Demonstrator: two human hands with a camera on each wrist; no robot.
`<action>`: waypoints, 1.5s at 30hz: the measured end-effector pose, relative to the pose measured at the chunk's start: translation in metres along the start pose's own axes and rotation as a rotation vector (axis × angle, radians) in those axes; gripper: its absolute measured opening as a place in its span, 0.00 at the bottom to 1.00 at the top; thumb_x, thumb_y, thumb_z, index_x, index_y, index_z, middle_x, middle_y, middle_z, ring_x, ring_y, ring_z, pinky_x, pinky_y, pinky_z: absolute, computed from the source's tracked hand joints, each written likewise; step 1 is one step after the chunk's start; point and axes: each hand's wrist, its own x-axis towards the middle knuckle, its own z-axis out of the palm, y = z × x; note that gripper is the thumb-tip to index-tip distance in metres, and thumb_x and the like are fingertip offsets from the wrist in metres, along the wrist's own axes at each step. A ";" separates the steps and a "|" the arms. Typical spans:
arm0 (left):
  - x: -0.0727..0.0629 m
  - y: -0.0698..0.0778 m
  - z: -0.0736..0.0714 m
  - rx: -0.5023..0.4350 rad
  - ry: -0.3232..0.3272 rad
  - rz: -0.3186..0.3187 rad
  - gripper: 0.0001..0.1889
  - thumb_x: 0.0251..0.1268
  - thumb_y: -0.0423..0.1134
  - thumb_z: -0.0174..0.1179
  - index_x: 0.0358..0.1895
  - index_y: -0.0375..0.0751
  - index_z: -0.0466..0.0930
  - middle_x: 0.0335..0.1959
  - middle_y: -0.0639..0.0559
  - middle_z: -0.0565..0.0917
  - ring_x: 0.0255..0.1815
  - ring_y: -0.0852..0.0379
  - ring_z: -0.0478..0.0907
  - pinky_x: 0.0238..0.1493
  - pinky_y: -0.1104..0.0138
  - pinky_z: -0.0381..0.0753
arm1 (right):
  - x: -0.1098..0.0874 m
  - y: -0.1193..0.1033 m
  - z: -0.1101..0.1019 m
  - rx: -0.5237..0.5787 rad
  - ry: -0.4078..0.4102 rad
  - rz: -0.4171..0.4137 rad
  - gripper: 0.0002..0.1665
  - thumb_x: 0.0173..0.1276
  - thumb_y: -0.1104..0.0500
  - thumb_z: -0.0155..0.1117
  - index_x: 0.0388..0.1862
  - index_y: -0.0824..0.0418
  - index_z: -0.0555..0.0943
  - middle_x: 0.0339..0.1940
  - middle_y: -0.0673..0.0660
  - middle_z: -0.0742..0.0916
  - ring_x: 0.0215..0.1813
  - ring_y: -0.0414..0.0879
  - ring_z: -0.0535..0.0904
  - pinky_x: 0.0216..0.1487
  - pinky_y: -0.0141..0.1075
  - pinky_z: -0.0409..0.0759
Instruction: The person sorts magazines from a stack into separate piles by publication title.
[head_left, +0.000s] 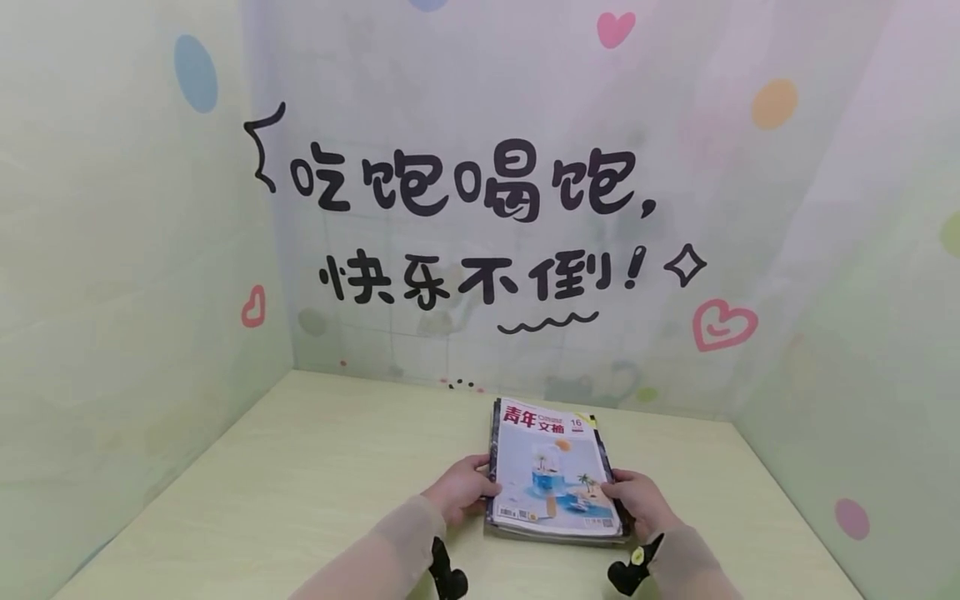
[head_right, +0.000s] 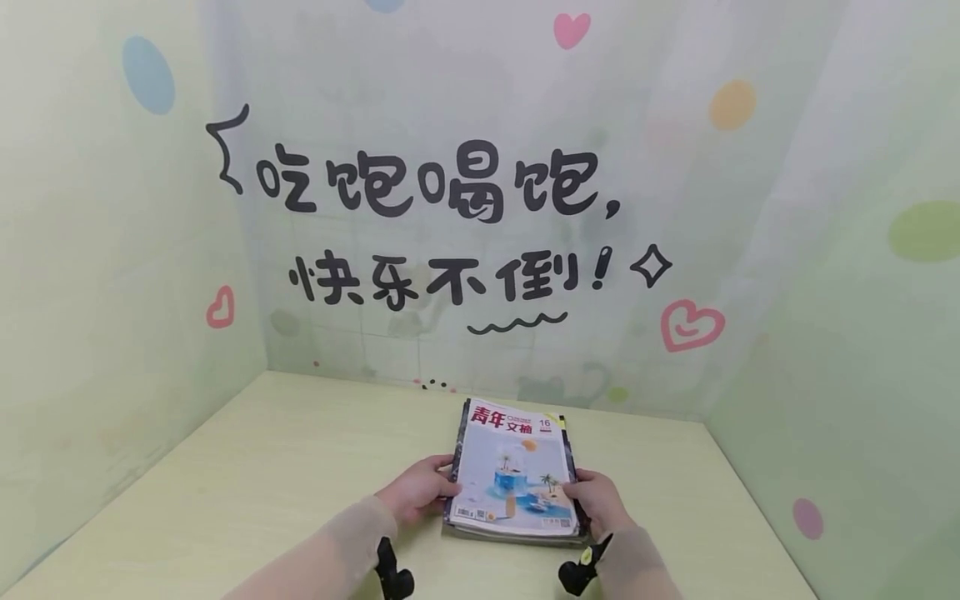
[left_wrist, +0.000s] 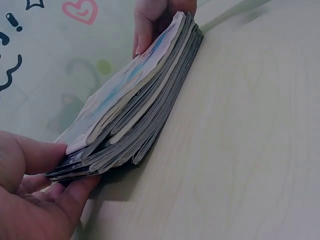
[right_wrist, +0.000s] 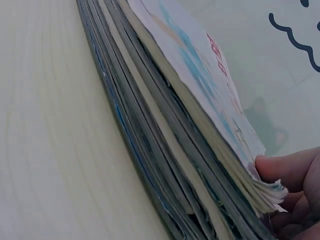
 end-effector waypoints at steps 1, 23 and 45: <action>0.000 0.000 -0.005 0.004 0.001 -0.002 0.35 0.60 0.21 0.56 0.71 0.26 0.54 0.55 0.33 0.76 0.46 0.47 0.81 0.44 0.56 0.83 | 0.000 -0.001 0.004 0.009 -0.008 -0.003 0.35 0.67 0.69 0.58 0.69 0.78 0.59 0.57 0.74 0.76 0.45 0.53 0.79 0.48 0.45 0.80; 0.007 0.005 -0.075 0.086 0.145 -0.028 0.33 0.65 0.24 0.53 0.72 0.27 0.52 0.64 0.29 0.69 0.53 0.47 0.76 0.56 0.54 0.76 | -0.005 -0.006 0.069 0.292 -0.199 -0.152 0.27 0.76 0.57 0.44 0.62 0.78 0.68 0.50 0.63 0.83 0.49 0.46 0.78 0.59 0.40 0.70; -0.026 -0.017 -0.034 0.151 0.358 0.151 0.30 0.72 0.40 0.48 0.73 0.33 0.54 0.72 0.34 0.58 0.73 0.35 0.51 0.71 0.44 0.50 | -0.024 0.001 0.099 0.063 0.013 -0.180 0.35 0.76 0.56 0.46 0.74 0.72 0.51 0.74 0.72 0.56 0.75 0.65 0.47 0.73 0.58 0.46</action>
